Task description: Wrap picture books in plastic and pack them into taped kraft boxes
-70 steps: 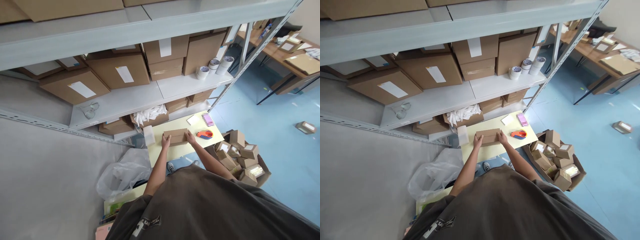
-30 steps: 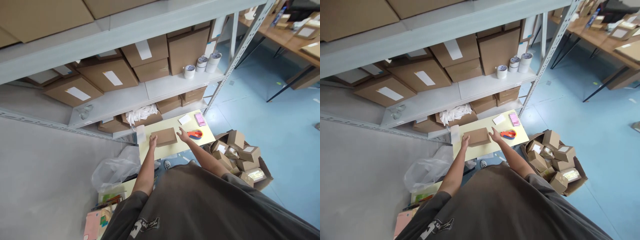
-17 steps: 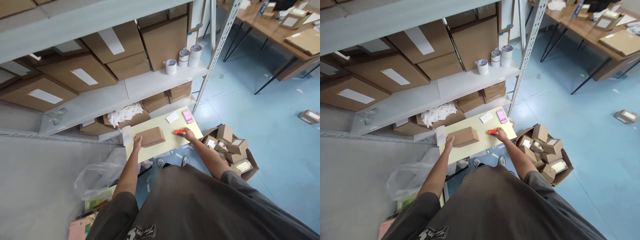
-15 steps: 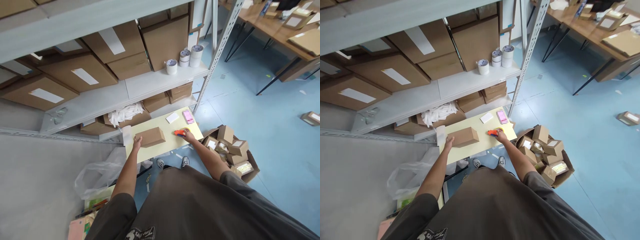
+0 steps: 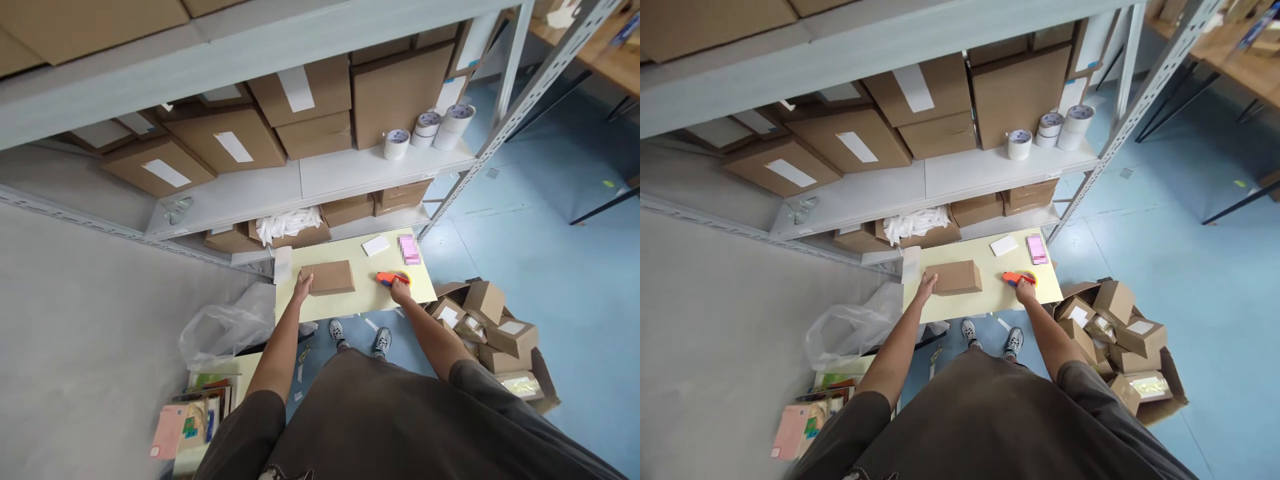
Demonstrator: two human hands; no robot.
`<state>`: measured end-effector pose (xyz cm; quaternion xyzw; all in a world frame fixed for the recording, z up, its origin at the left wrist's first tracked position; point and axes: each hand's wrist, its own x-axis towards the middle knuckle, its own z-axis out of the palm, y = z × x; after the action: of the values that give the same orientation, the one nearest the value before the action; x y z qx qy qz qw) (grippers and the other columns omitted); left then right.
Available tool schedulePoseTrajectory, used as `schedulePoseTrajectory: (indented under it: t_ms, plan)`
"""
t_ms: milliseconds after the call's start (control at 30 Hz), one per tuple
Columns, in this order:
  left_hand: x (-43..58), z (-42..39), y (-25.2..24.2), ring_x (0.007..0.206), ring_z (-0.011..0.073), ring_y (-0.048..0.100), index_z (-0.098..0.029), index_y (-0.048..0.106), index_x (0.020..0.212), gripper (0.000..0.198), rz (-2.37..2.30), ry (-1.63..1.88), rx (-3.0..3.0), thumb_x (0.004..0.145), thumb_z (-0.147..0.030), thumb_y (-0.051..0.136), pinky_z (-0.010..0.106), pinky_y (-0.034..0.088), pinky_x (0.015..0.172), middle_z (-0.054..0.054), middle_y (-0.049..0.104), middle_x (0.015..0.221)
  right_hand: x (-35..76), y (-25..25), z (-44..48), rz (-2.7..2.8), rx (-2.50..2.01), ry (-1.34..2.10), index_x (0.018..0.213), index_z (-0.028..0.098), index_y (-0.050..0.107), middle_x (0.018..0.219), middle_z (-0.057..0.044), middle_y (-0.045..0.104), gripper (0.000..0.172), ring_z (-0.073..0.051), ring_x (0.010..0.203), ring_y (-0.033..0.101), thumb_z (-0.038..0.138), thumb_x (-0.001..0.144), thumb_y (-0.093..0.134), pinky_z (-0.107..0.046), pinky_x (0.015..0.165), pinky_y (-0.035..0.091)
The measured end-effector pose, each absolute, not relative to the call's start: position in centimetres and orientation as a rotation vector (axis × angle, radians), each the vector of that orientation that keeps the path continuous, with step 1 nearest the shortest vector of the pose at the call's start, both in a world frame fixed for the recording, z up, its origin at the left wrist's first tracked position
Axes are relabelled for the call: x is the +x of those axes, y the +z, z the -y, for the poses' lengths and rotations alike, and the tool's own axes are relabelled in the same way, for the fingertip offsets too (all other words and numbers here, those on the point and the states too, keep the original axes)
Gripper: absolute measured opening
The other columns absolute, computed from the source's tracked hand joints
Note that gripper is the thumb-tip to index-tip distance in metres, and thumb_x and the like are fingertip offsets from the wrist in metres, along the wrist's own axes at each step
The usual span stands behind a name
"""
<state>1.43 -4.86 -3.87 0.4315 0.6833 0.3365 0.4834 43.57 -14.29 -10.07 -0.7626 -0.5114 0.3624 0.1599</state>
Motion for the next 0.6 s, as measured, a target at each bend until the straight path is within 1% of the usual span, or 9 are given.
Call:
schedulePoseTrajectory:
  t_ms: [67,200,267,333,400,467,533,600]
  plan:
    - [1.6,5.0,-3.9,0.13,0.0303,0.067,-0.018,0.061,0.137,0.058,-1.638,0.839,1.042,0.09,-0.046,0.08,0.043,0.049,0.116,0.015,0.075,0.13,43.7,-8.6,14.3,1.4,-2.14,1.019,0.127,0.018,0.061,0.113,-0.022,0.074,0.044,-0.04,0.113,0.07,0.049,0.097,0.061,-0.053,0.101,0.049]
    - [1.9,5.5,-3.7,0.128,0.0314,0.069,-0.019,0.06,0.14,0.063,-1.646,0.861,1.033,0.088,-0.047,0.081,0.043,0.049,0.114,0.015,0.075,0.129,42.2,-4.1,14.3,1.286,-2.178,0.971,0.146,0.012,0.047,0.129,-0.027,0.069,0.064,-0.042,0.116,0.069,0.053,0.097,0.051,-0.052,0.098,0.052]
    - [2.0,5.8,-3.6,0.126,0.0324,0.069,-0.018,0.059,0.143,0.065,-1.637,0.863,1.034,0.089,-0.048,0.081,0.043,0.05,0.113,0.015,0.075,0.128,40.3,-1.5,13.9,1.286,-2.091,0.952,0.149,0.012,0.045,0.129,-0.025,0.069,0.069,-0.042,0.114,0.069,0.057,0.096,0.048,-0.051,0.096,0.053]
    - [2.1,6.0,-3.4,0.127,0.033,0.069,-0.018,0.058,0.145,0.065,-1.632,0.863,1.034,0.091,-0.047,0.079,0.043,0.05,0.112,0.016,0.075,0.131,37.8,1.1,13.1,1.318,-1.977,0.989,0.144,0.017,0.049,0.119,-0.019,0.073,0.066,-0.038,0.105,0.07,0.062,0.095,0.049,-0.049,0.091,0.055]
    - [2.3,6.2,-3.3,0.131,0.0329,0.067,-0.017,0.054,0.15,0.067,-1.644,0.863,1.039,0.093,-0.045,0.076,0.041,0.049,0.113,0.017,0.071,0.138,35.1,3.5,11.8,1.384,-1.855,1.052,0.131,0.02,0.057,0.105,-0.013,0.075,0.061,-0.034,0.096,0.069,0.068,0.093,0.054,-0.044,0.085,0.055]
    - [2.4,6.4,-3.4,0.139,0.0321,0.061,-0.018,0.046,0.159,0.075,-1.658,0.874,1.052,0.095,-0.045,0.073,0.04,0.047,0.115,0.018,0.063,0.151,32.4,5.6,10.2,1.469,-1.719,1.107,0.118,0.022,0.062,0.099,-0.009,0.075,0.057,-0.029,0.091,0.067,0.071,0.09,0.059,-0.038,0.081,0.055]
    - [2.4,6.6,-3.5,0.149,0.0304,0.052,-0.019,0.034,0.166,0.085,-1.659,0.897,1.074,0.095,-0.046,0.072,0.038,0.044,0.118,0.018,0.051,0.163,30.2,7.0,8.6,1.565,-1.619,1.166,0.107,0.022,0.064,0.093,-0.006,0.073,0.055,-0.026,0.086,0.065,0.074,0.087,0.064,-0.035,0.078,0.054]
    - [2.5,6.8,-3.8,0.156,0.0288,0.043,-0.02,0.024,0.171,0.093,-1.65,0.923,1.095,0.096,-0.048,0.071,0.036,0.04,0.121,0.018,0.042,0.169,28.5,7.9,7.2,1.672,-1.566,1.24,0.101,0.022,0.066,0.089,-0.004,0.072,0.056,-0.024,0.084,0.064,0.075,0.082,0.069,-0.033,0.076,0.053]
